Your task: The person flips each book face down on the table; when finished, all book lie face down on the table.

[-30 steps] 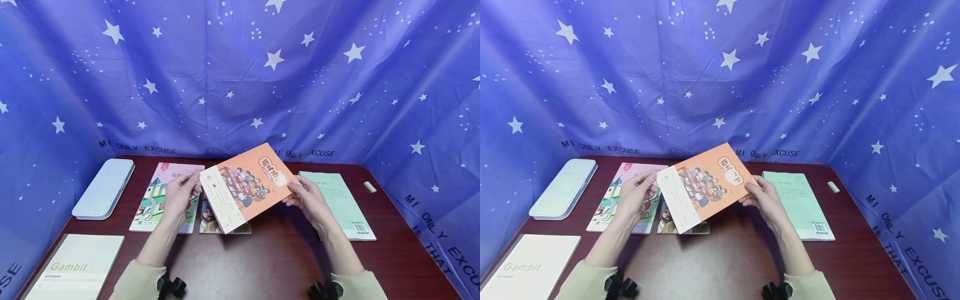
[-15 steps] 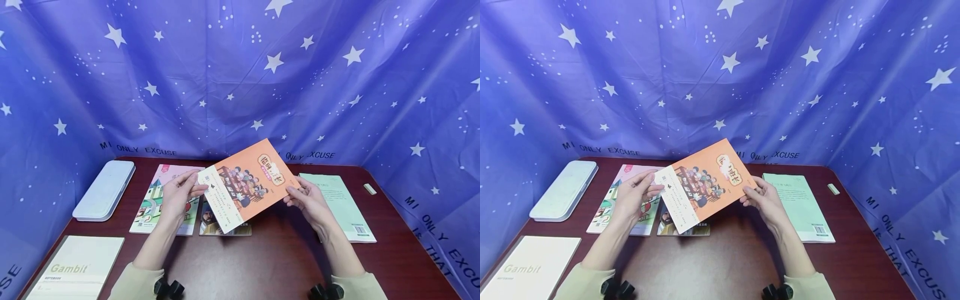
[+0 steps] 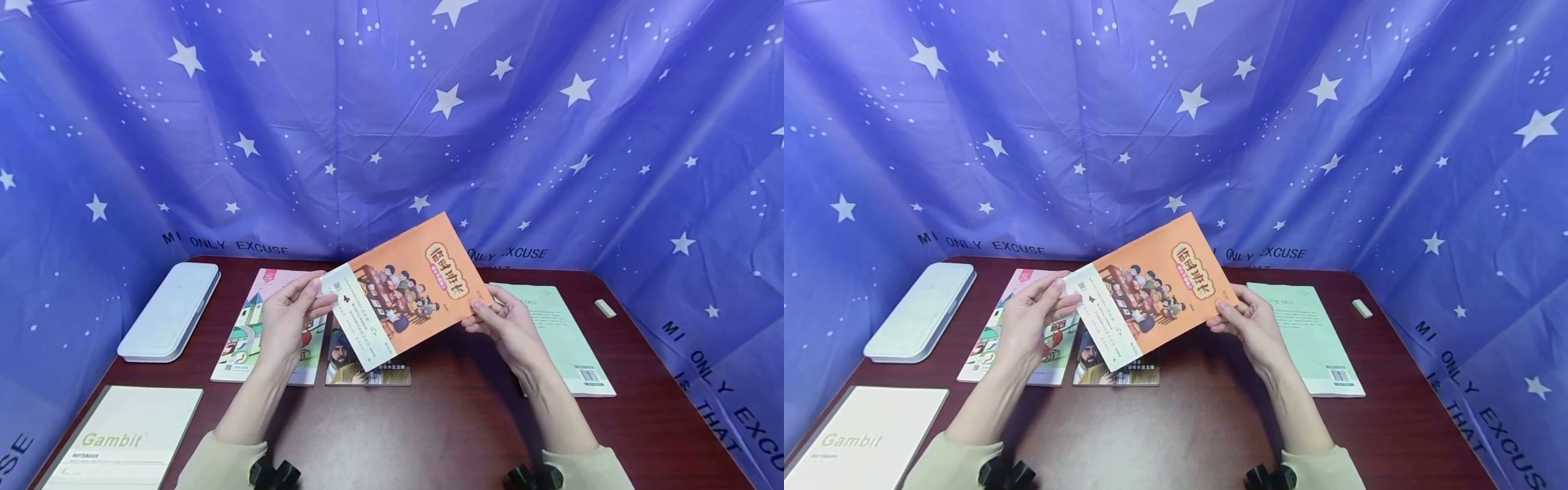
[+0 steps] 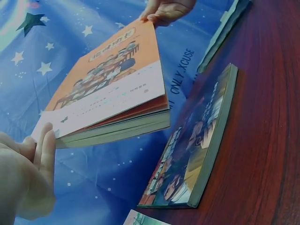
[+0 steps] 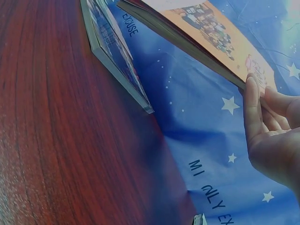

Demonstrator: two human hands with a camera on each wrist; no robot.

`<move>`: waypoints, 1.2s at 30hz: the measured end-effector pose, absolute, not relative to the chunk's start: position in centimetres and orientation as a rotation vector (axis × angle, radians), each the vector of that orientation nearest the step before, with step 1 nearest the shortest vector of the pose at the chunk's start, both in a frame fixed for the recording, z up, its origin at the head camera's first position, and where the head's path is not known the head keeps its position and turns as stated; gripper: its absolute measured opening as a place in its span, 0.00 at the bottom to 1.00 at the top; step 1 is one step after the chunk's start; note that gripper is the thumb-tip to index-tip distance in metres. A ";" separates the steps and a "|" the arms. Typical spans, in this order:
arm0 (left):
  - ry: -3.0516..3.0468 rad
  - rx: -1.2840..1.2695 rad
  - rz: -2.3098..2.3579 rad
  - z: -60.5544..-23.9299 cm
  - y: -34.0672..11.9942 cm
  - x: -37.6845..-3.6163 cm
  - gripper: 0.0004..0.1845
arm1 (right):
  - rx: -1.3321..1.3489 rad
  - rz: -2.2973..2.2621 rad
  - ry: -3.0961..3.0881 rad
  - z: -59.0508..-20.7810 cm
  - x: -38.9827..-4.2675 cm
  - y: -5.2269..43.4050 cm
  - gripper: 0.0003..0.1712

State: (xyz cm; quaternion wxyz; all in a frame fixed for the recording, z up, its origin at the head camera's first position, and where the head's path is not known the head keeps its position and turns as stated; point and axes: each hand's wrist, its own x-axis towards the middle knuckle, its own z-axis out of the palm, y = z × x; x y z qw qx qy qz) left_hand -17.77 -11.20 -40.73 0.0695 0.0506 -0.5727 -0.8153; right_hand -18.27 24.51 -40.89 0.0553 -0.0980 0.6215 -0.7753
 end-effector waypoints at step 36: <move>-1.745 -0.050 -2.472 -39.5 -11.3 -17.2 0.19 | -0.418 -2.597 1.595 -40.8 -18.5 24.7 0.18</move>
